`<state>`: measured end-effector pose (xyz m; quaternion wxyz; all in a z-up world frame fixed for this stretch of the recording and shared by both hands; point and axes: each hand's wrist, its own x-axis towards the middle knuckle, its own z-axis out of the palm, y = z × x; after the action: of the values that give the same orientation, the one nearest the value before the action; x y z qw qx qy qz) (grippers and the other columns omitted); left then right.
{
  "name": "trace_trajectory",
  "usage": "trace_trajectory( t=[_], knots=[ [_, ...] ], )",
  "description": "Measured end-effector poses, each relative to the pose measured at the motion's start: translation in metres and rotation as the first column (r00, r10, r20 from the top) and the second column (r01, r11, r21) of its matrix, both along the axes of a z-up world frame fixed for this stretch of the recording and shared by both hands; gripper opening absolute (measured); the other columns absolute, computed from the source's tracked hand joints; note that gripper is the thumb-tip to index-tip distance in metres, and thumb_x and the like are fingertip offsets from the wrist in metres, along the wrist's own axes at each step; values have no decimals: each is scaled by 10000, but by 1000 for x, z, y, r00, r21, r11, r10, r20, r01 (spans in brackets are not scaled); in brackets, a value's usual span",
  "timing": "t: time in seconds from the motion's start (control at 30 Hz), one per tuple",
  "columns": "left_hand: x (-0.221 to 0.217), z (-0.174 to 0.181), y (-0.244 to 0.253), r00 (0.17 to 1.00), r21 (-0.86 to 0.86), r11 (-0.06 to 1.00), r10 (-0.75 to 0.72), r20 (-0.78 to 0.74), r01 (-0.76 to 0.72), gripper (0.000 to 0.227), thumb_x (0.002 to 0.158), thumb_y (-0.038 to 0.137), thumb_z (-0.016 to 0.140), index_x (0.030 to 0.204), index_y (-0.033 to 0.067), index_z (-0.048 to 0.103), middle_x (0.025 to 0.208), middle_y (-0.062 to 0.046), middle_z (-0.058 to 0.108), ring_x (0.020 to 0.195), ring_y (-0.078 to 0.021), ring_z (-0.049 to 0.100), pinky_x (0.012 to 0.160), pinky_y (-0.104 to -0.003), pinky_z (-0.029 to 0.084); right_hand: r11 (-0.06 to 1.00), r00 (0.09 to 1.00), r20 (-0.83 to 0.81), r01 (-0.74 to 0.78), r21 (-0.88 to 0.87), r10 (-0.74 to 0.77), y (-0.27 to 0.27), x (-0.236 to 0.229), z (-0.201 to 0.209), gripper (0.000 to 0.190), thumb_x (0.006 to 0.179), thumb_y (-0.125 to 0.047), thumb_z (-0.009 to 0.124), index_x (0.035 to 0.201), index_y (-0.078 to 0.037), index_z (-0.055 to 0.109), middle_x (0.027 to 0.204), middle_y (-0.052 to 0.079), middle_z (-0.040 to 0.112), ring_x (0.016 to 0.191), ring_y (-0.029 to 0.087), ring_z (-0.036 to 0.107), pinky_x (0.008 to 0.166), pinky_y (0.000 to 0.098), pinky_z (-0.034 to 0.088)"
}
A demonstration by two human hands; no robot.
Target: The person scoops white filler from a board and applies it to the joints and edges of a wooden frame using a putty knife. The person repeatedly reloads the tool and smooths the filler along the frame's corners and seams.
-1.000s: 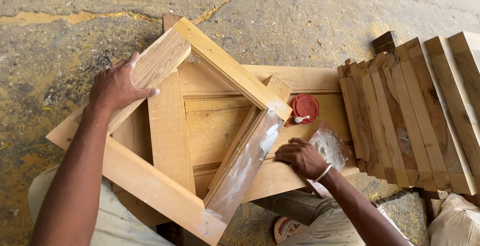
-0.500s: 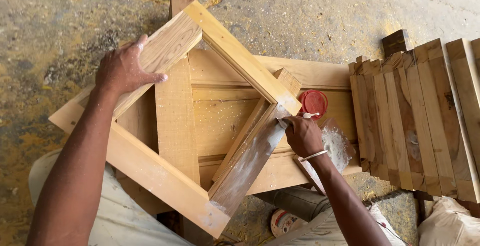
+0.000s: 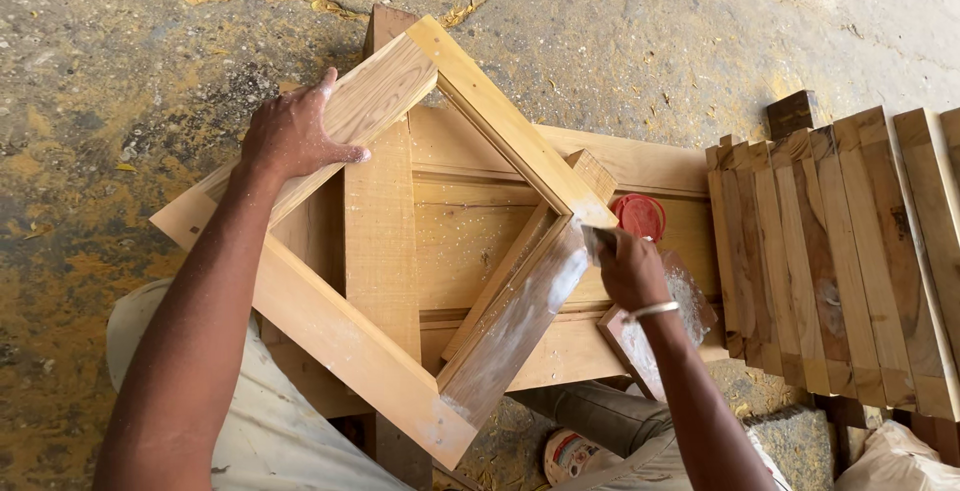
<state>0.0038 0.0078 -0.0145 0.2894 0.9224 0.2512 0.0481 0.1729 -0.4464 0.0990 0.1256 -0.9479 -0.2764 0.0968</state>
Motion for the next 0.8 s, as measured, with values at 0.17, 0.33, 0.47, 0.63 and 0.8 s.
trace_trajectory(
  t=[0.17, 0.33, 0.47, 0.63, 0.8],
  knots=[
    [5, 6, 1, 1000, 11, 1000, -2, -9, 2, 1361, 520, 643, 940, 1608, 99, 330, 1337, -213, 653, 1147, -370, 677, 1010, -515, 513, 993, 986, 149, -57, -100, 71, 10, 64, -36, 278, 884, -170, 603, 814, 95, 648, 849, 339, 657, 860, 521, 641, 810, 578, 513],
    [5, -4, 3, 1000, 0, 1000, -3, -7, 3, 1384, 529, 655, 940, 1621, 77, 316, 1312, -235, 658, 1091, -364, 706, 1026, -491, 521, 993, 992, 116, -41, -109, 54, 19, 65, -57, 258, 844, -142, 583, 750, 91, 645, 809, 357, 648, 822, 530, 646, 801, 578, 524],
    [5, -10, 2, 1000, 21, 1000, -4, 25, 3, 1368, 509, 636, 955, 1600, 76, 349, 1312, -222, 663, 1110, -370, 692, 1011, -509, 513, 997, 998, 68, 21, -72, -16, 39, 47, -49, 244, 832, -133, 600, 749, 95, 626, 780, 349, 643, 787, 503, 662, 748, 557, 538],
    [5, -4, 3, 999, 16, 1000, -14, 33, 13, 1376, 518, 652, 950, 1606, 72, 339, 1314, -232, 657, 1122, -371, 688, 1029, -502, 506, 992, 987, 100, 123, 24, -124, 58, 46, -1, 194, 860, -96, 577, 794, 59, 674, 750, 273, 685, 730, 419, 699, 729, 508, 546],
    [7, 3, 2, 1000, 39, 999, -12, 21, 12, 1366, 504, 633, 960, 1594, 83, 346, 1321, -221, 653, 1115, -372, 687, 993, -530, 517, 991, 988, -83, 132, -3, -132, 44, 52, 13, 182, 886, -99, 549, 902, 53, 647, 739, 253, 686, 642, 389, 722, 635, 484, 577]
  ],
)
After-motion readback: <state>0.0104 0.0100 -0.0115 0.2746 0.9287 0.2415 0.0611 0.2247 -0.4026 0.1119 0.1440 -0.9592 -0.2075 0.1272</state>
